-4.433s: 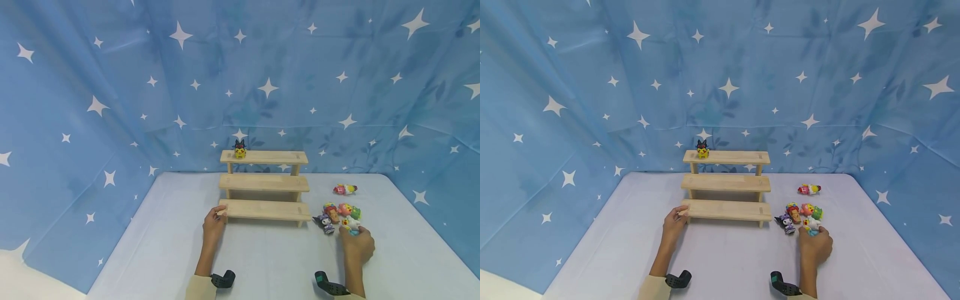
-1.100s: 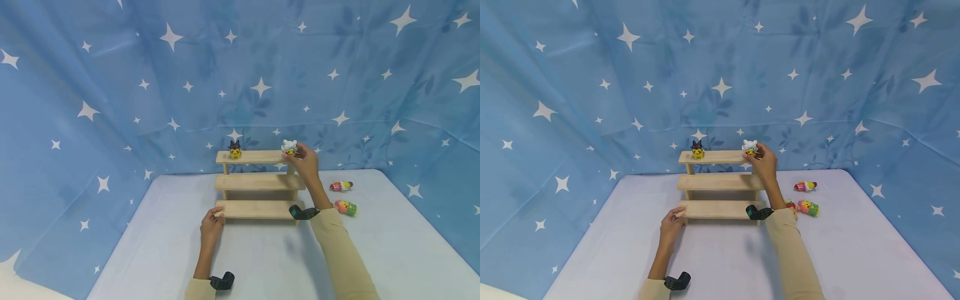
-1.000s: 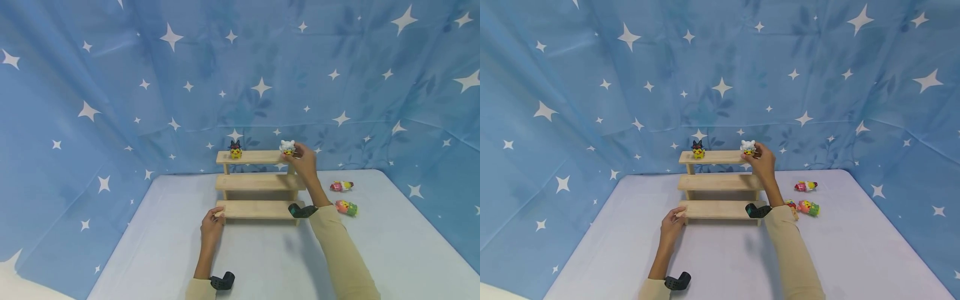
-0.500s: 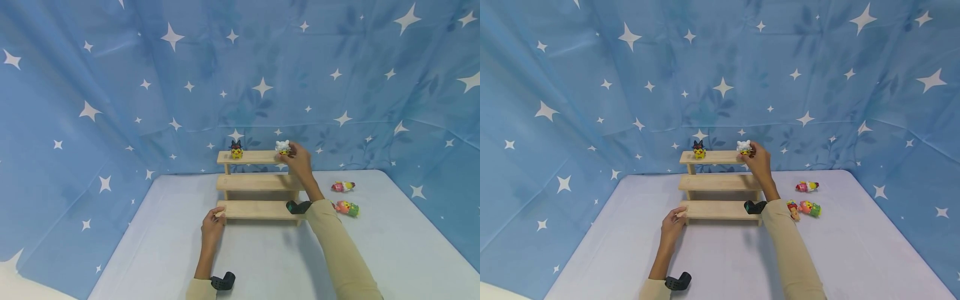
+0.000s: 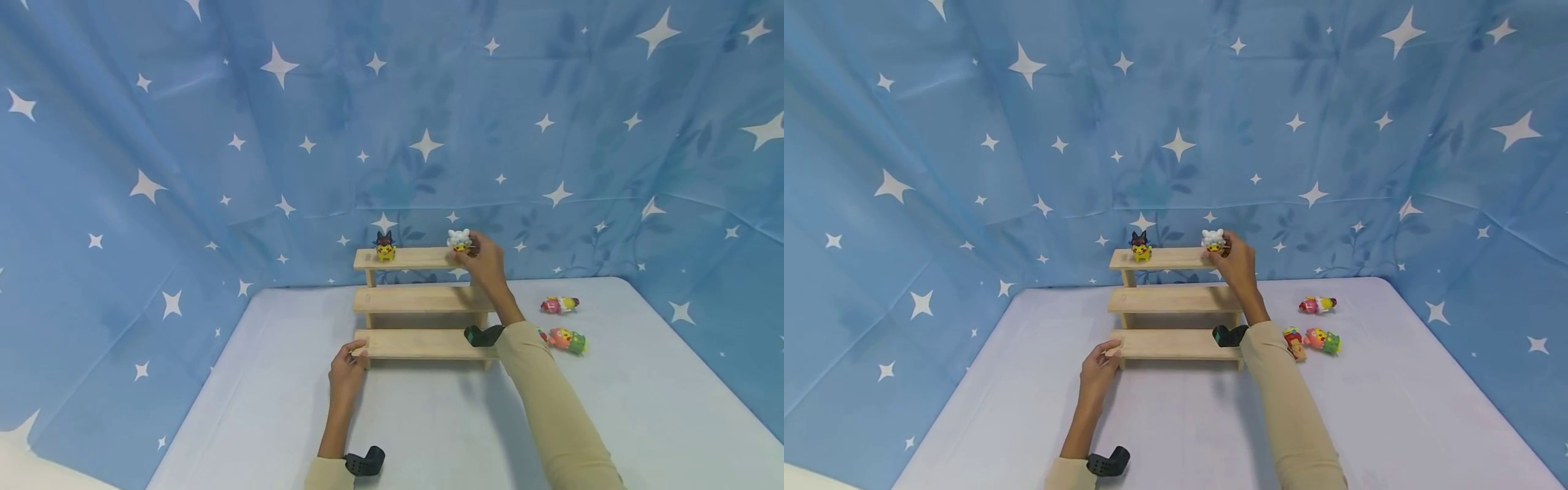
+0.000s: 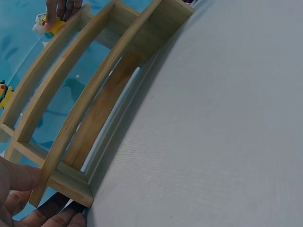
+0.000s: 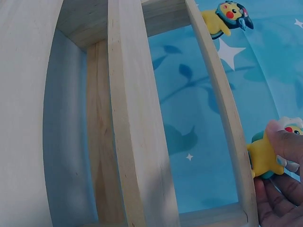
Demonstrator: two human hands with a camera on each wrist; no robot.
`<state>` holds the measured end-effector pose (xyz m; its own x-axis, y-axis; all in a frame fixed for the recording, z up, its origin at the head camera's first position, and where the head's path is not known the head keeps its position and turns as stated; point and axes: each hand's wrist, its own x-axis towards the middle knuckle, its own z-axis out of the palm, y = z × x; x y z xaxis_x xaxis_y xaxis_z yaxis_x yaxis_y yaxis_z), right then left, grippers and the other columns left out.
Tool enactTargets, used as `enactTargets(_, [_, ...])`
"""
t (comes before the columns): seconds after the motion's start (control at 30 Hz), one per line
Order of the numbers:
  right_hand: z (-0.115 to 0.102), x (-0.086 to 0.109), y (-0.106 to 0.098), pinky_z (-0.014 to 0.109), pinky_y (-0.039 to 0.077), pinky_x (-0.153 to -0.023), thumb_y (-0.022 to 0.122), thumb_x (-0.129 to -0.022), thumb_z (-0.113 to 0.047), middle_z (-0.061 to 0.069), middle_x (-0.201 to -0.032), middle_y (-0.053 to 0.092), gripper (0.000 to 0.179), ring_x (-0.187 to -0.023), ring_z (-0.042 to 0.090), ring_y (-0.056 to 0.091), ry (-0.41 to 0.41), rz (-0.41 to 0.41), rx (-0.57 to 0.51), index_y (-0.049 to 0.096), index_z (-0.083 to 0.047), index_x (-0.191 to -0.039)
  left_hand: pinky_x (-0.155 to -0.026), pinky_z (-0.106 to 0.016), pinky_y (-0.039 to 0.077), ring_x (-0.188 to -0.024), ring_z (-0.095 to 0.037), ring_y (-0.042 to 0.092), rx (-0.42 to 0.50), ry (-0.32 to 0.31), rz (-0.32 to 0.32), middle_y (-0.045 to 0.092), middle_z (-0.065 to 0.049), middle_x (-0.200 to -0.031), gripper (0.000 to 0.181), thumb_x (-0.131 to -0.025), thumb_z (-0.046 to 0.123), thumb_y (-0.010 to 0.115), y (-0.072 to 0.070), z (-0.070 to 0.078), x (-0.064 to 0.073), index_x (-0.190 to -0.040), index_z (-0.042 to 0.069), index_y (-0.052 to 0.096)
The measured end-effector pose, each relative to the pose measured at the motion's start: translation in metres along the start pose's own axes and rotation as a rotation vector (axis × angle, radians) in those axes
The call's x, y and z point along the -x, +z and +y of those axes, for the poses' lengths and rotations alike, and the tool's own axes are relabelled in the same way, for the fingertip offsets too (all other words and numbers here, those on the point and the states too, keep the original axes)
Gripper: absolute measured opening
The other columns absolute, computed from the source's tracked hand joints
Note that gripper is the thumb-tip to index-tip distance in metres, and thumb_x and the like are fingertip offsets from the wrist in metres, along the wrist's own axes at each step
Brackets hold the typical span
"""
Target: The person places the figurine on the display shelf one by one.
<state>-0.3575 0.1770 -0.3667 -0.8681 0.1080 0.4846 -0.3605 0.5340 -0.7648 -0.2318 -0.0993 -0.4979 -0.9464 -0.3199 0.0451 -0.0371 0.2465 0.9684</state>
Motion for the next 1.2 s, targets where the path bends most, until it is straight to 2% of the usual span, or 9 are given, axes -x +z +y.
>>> enactTargets(0.2, [0.003, 0.001, 0.002, 0.047, 0.054, -0.087, 0.073, -0.087, -0.01, 0.029, -0.123, 0.062, 0.056, -0.106, 0.04, 0.066, 0.018, -0.017, -0.017, 0.05, 0.006, -0.135, -0.07, -0.028, 0.046, -0.085, -0.016, 0.063, 0.01, -0.002, -0.004, 0.069, -0.016, -0.119, 0.021, -0.092, 0.009, 0.062, 0.0, -0.002, 0.0, -0.112, 0.009, 0.068])
enactTargets(0.4, [0.007, 0.002, 0.002, 0.045, 0.055, -0.087, 0.073, -0.088, -0.016, 0.029, -0.121, 0.064, 0.061, -0.105, 0.039, 0.066, -0.003, -0.017, 0.028, 0.047, 0.006, -0.139, -0.068, -0.027, 0.046, -0.079, -0.012, 0.061, 0.025, 0.006, 0.004, 0.07, -0.015, -0.118, 0.02, -0.091, 0.007, 0.063, 0.001, -0.002, 0.0, -0.111, 0.008, 0.068])
enactTargets(0.5, [0.009, 0.003, 0.0, 0.046, 0.054, -0.087, 0.075, -0.087, -0.019, 0.029, -0.118, 0.065, 0.063, -0.103, 0.039, 0.066, -0.019, -0.023, 0.049, 0.047, 0.005, -0.139, -0.069, -0.027, 0.047, -0.082, -0.014, 0.062, 0.024, 0.002, 0.01, 0.07, -0.014, -0.118, 0.02, -0.091, 0.007, 0.063, 0.002, -0.003, -0.001, -0.11, 0.009, 0.068])
enactTargets(0.6, [0.011, 0.005, -0.004, 0.046, 0.053, -0.09, 0.075, -0.086, -0.019, 0.028, -0.12, 0.064, 0.064, -0.105, 0.039, 0.065, -0.004, -0.044, 0.045, 0.047, 0.003, -0.139, -0.071, -0.027, 0.047, -0.088, -0.017, 0.064, 0.016, 0.008, 0.01, 0.069, -0.015, -0.12, 0.021, -0.09, 0.007, 0.063, 0.002, -0.002, -0.001, -0.11, 0.008, 0.068])
enactTargets(0.73, [0.011, 0.007, -0.007, 0.047, 0.052, -0.092, 0.073, -0.088, -0.017, 0.027, -0.124, 0.063, 0.062, -0.109, 0.04, 0.065, 0.028, -0.068, 0.036, 0.047, 0.0, -0.141, -0.07, -0.026, 0.047, -0.086, -0.017, 0.064, 0.01, 0.003, 0.01, 0.069, -0.015, -0.12, 0.021, -0.091, 0.007, 0.063, 0.001, -0.001, -0.001, -0.111, 0.008, 0.068])
enactTargets(0.8, [0.012, 0.007, -0.007, 0.047, 0.053, -0.092, 0.073, -0.088, -0.016, 0.027, -0.123, 0.064, 0.06, -0.108, 0.04, 0.065, 0.023, -0.064, 0.046, 0.047, 0.0, -0.14, -0.069, -0.026, 0.046, -0.085, -0.017, 0.064, 0.011, -0.003, 0.007, 0.069, -0.015, -0.119, 0.021, -0.091, 0.008, 0.063, 0.0, -0.001, -0.002, -0.112, 0.008, 0.068])
enactTargets(1.03, [0.014, 0.008, -0.004, 0.046, 0.055, -0.087, 0.071, -0.089, -0.014, 0.027, -0.117, 0.066, 0.053, -0.103, 0.038, 0.067, 0.006, -0.037, 0.059, 0.051, 0.004, -0.135, -0.075, -0.028, 0.048, -0.102, -0.026, 0.066, 0.006, -0.003, -0.007, 0.067, -0.016, -0.125, 0.021, -0.092, 0.009, 0.062, 0.0, -0.001, -0.001, -0.113, 0.008, 0.067])
enactTargets(1.2, [0.014, 0.008, -0.002, 0.046, 0.055, -0.087, 0.071, -0.089, -0.015, 0.026, -0.115, 0.068, 0.049, -0.102, 0.038, 0.068, -0.008, -0.014, 0.061, 0.055, 0.005, -0.13, -0.077, -0.029, 0.049, -0.105, -0.029, 0.065, 0.013, -0.003, -0.004, 0.068, -0.016, -0.124, 0.022, -0.092, 0.009, 0.062, 0.001, 0.0, 0.0, -0.113, 0.007, 0.067])
